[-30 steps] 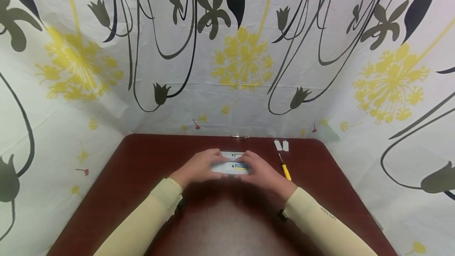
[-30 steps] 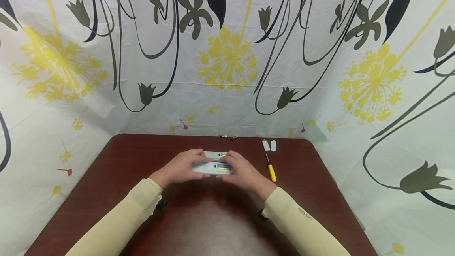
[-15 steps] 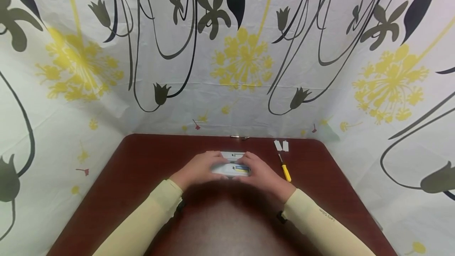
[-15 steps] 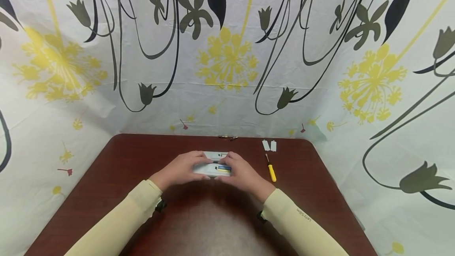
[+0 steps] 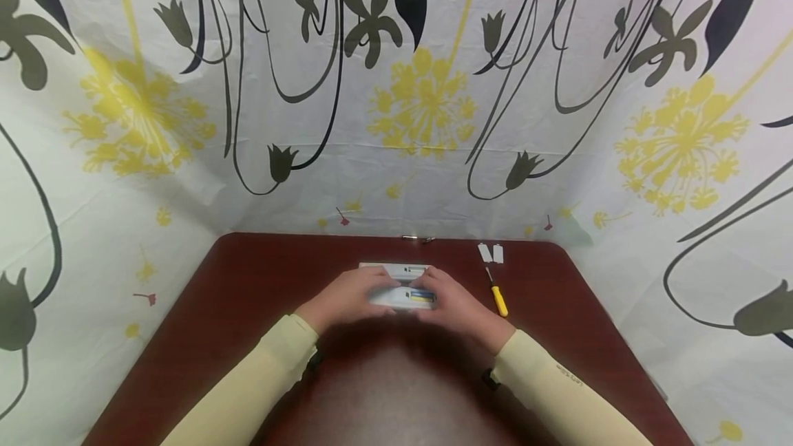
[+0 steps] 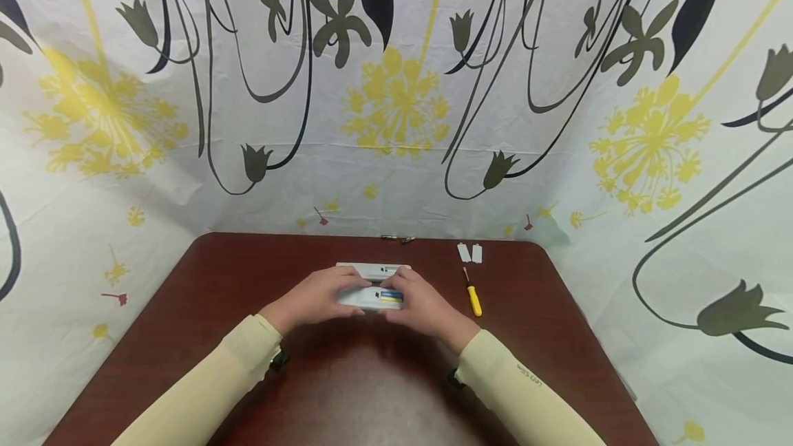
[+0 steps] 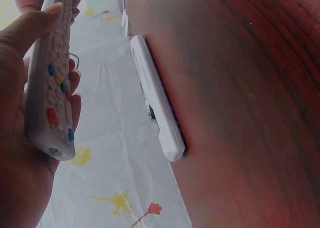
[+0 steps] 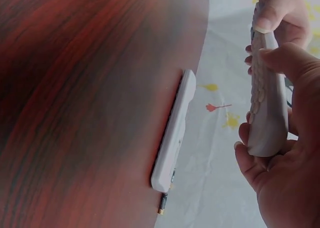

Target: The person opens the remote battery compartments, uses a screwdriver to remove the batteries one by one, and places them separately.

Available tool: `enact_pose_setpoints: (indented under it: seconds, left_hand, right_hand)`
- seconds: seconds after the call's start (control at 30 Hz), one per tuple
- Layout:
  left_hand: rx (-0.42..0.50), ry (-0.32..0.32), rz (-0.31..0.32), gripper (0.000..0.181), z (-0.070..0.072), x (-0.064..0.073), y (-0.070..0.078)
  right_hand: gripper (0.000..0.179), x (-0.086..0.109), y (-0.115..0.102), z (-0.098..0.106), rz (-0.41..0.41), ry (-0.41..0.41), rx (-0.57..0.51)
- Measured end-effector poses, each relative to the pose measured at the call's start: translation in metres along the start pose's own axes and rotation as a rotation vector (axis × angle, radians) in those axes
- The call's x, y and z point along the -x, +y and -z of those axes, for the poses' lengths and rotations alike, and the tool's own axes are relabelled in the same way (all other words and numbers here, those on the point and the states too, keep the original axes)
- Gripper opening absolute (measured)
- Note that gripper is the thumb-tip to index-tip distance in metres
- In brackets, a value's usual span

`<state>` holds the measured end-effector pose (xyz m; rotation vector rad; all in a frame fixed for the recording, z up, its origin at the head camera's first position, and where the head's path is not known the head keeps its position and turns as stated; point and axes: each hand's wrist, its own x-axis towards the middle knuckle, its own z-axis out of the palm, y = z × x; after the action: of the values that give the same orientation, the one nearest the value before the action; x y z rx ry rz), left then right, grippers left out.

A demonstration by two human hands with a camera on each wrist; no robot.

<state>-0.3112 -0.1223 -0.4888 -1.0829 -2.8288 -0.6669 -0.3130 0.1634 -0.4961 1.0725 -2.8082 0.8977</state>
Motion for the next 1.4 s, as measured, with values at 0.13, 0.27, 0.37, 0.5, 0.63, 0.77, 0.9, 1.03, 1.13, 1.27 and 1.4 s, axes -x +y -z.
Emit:
enact_pose_setpoints:
  seconds: [0.13,0.27,0.37,0.5,0.63,0.77,0.9,1.03,1.13,1.27,1.4]
  left_hand:
    - [-0.011,0.003,-0.051,0.047,-0.004,-0.001,-0.003]
    - [-0.032,-0.003,-0.081,0.048,-0.006,-0.001,-0.005]
    - [-0.027,-0.019,-0.074,0.049,-0.008,-0.001,-0.005]
    - [-0.012,-0.043,-0.063,0.049,-0.011,0.0,-0.006]
    - [-0.005,-0.067,-0.056,0.049,-0.017,-0.001,-0.009]
    - [-0.006,-0.093,-0.028,0.05,-0.023,-0.002,-0.011]
    - [-0.001,-0.111,-0.008,0.05,-0.024,-0.002,-0.01]
    - [0.001,-0.12,-0.002,0.049,-0.024,-0.002,-0.007]
    - [0.002,-0.123,0.008,0.049,-0.025,-0.002,-0.006]
    - [-0.005,-0.124,0.011,0.049,-0.029,-0.003,-0.006]
    - [-0.023,-0.119,-0.01,0.049,-0.034,-0.004,-0.009]
  right_hand:
    - [0.049,0.001,0.002,-0.002,-0.031,-0.026,0.009]
    - [0.05,0.001,0.004,-0.003,-0.053,-0.044,0.005]
    - [0.047,0.002,0.006,-0.006,-0.06,-0.051,0.006]
    - [0.044,0.003,0.009,-0.011,-0.068,-0.063,0.015]
    - [0.043,0.003,0.012,-0.015,-0.069,-0.081,0.013]
    - [0.042,0.004,0.015,-0.019,-0.085,-0.097,0.004]
    - [0.042,0.004,0.017,-0.021,-0.096,-0.102,0.003]
    - [0.042,0.003,0.02,-0.023,-0.097,-0.104,0.016]
    - [0.041,0.003,0.021,-0.024,-0.078,-0.099,0.028]
    - [0.04,0.001,0.023,-0.026,-0.065,-0.091,0.044]
    - [0.04,-0.001,0.026,-0.029,-0.069,-0.092,0.067]
